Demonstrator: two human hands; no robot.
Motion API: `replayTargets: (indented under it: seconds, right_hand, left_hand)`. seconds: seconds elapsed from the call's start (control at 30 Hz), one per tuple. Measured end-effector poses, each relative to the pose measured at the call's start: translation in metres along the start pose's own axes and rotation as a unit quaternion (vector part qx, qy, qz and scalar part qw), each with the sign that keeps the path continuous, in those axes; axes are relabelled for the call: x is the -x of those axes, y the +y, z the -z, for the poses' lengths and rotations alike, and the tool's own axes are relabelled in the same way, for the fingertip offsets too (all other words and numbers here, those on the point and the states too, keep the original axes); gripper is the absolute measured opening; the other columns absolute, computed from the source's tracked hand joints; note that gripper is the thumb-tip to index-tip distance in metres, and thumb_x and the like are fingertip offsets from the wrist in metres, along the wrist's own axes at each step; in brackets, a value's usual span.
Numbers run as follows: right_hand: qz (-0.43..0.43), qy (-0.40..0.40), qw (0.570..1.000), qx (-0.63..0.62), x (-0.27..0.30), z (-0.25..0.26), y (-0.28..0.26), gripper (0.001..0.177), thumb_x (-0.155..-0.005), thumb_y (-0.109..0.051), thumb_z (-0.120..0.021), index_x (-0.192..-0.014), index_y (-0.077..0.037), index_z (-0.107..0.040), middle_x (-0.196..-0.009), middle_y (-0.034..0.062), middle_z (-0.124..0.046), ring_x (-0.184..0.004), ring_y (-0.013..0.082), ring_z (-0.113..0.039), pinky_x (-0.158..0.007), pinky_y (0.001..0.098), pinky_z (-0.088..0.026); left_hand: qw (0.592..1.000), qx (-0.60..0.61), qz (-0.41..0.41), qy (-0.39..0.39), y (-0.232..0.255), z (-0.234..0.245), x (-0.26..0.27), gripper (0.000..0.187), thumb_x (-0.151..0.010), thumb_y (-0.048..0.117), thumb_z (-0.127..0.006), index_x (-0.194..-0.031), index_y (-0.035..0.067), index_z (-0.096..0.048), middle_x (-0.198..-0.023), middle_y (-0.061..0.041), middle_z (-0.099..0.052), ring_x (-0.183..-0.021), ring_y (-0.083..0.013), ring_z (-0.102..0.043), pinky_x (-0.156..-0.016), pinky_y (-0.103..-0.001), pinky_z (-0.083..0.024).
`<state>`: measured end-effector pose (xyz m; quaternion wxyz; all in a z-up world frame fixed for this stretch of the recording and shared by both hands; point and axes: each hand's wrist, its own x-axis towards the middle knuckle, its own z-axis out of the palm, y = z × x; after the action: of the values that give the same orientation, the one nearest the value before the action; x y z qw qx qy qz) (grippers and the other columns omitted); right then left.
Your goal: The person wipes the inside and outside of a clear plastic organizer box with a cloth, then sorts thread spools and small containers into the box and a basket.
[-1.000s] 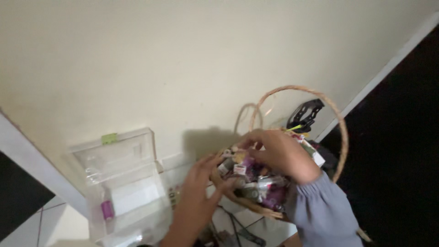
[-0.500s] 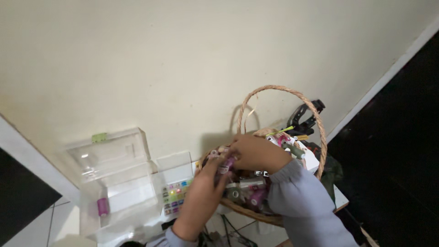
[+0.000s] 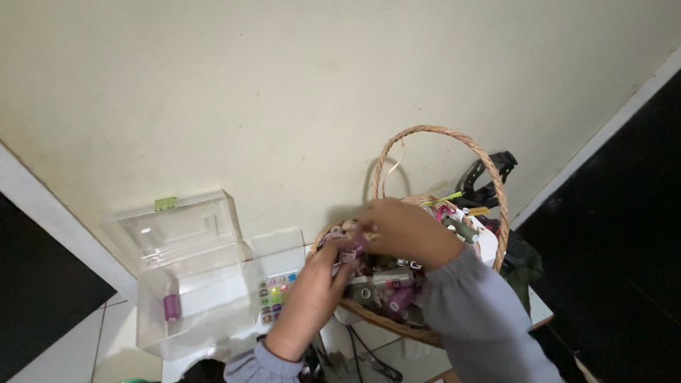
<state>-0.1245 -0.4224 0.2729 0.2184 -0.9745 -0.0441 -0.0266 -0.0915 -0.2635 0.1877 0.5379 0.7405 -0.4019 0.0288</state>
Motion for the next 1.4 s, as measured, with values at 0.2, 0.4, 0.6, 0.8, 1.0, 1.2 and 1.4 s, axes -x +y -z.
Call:
replayTargets:
  seconds: [0.2, 0.4, 0.6, 0.8, 1.0, 1.2, 1.4]
  right_hand:
    - [-0.028, -0.021, 0.993, 0.116, 0.017, -0.012, -0.019, 0.014, -0.059, -0.025, -0.067, -0.068, -0.015, -0.067, -0.064, 0.0024, -0.062, -0.073, 0.0201, -0.056, -0.070, 0.0347, -0.044]
    - [-0.009, 0.058, 0.989, 0.134, 0.022, -0.023, -0.016, 0.009, -0.062, -0.022, -0.065, -0.066, -0.014, -0.065, -0.062, 0.0057, -0.060, -0.065, 0.0232, -0.058, -0.076, 0.0339, -0.043]
    - [0.015, 0.115, 0.983, 0.140, 0.024, -0.039, -0.019, 0.005, -0.061, -0.015, -0.064, -0.065, -0.012, -0.065, -0.065, 0.0060, -0.061, -0.067, 0.0243, -0.059, -0.070, 0.0368, -0.044]
    - [-0.084, 0.118, 0.988, 0.055, 0.028, -0.037, -0.032, 0.008, -0.063, -0.016, -0.063, -0.071, -0.014, -0.065, -0.063, 0.0019, -0.063, -0.066, 0.0202, -0.061, -0.065, 0.0330, -0.046]
    - [-0.076, 0.208, 0.974, -0.038, 0.046, -0.027, -0.050, 0.014, -0.068, -0.014, -0.065, -0.081, -0.013, -0.068, -0.065, 0.0032, -0.063, -0.072, 0.0146, -0.064, -0.081, 0.0262, -0.046]
    - [-0.062, 0.163, 0.947, -0.271, 0.056, -0.115, -0.061, 0.014, -0.068, -0.005, -0.066, -0.082, -0.005, -0.067, -0.086, 0.0050, -0.061, -0.079, 0.0141, -0.063, -0.066, 0.0251, -0.053]
    - [-0.149, 0.119, 0.913, -0.362, 0.004, -0.252, -0.018, 0.014, -0.070, -0.005, -0.066, -0.083, -0.001, -0.064, -0.086, 0.0070, -0.061, -0.081, 0.0157, -0.063, -0.071, 0.0253, -0.053]
  left_hand:
    - [0.998, 0.041, 0.054, 0.005, -0.009, -0.002, -0.001, 0.021, -0.084, 0.015, -0.052, -0.101, 0.004, -0.047, -0.097, -0.014, -0.062, -0.094, -0.0289, -0.059, -0.077, -0.033, -0.046]
    - [0.994, 0.075, 0.068, -0.042, -0.014, 0.005, -0.006, 0.028, -0.081, 0.013, -0.054, -0.107, 0.005, -0.045, -0.101, -0.011, -0.061, -0.095, -0.0239, -0.060, -0.077, -0.030, -0.047]
    - [0.989, 0.129, 0.016, -0.076, -0.028, 0.009, -0.009, 0.027, -0.082, 0.010, -0.055, -0.107, 0.005, -0.048, -0.105, -0.008, -0.061, -0.102, -0.0182, -0.059, -0.084, -0.028, -0.045]
    - [0.986, 0.141, 0.029, -0.079, -0.025, 0.018, -0.006, 0.026, -0.082, 0.008, -0.055, -0.108, 0.005, -0.050, -0.105, -0.007, -0.061, -0.102, -0.0157, -0.056, -0.085, -0.027, -0.043]
    - [0.988, 0.155, 0.005, -0.023, -0.022, 0.036, 0.001, 0.023, -0.085, 0.006, -0.052, -0.108, 0.004, -0.052, -0.111, -0.008, -0.059, -0.109, -0.0157, -0.053, -0.092, -0.026, -0.040]
    - [0.960, 0.265, 0.061, 0.073, -0.053, 0.066, 0.032, 0.018, -0.087, 0.004, -0.048, -0.105, 0.002, -0.051, -0.121, -0.010, -0.053, -0.118, -0.0162, -0.045, -0.097, -0.027, -0.035]
    - [0.940, 0.283, 0.152, 0.115, -0.100, 0.078, 0.079, 0.018, -0.086, 0.002, -0.048, -0.104, 0.002, -0.052, -0.111, -0.009, -0.055, -0.110, -0.0136, -0.048, -0.090, -0.024, -0.037]
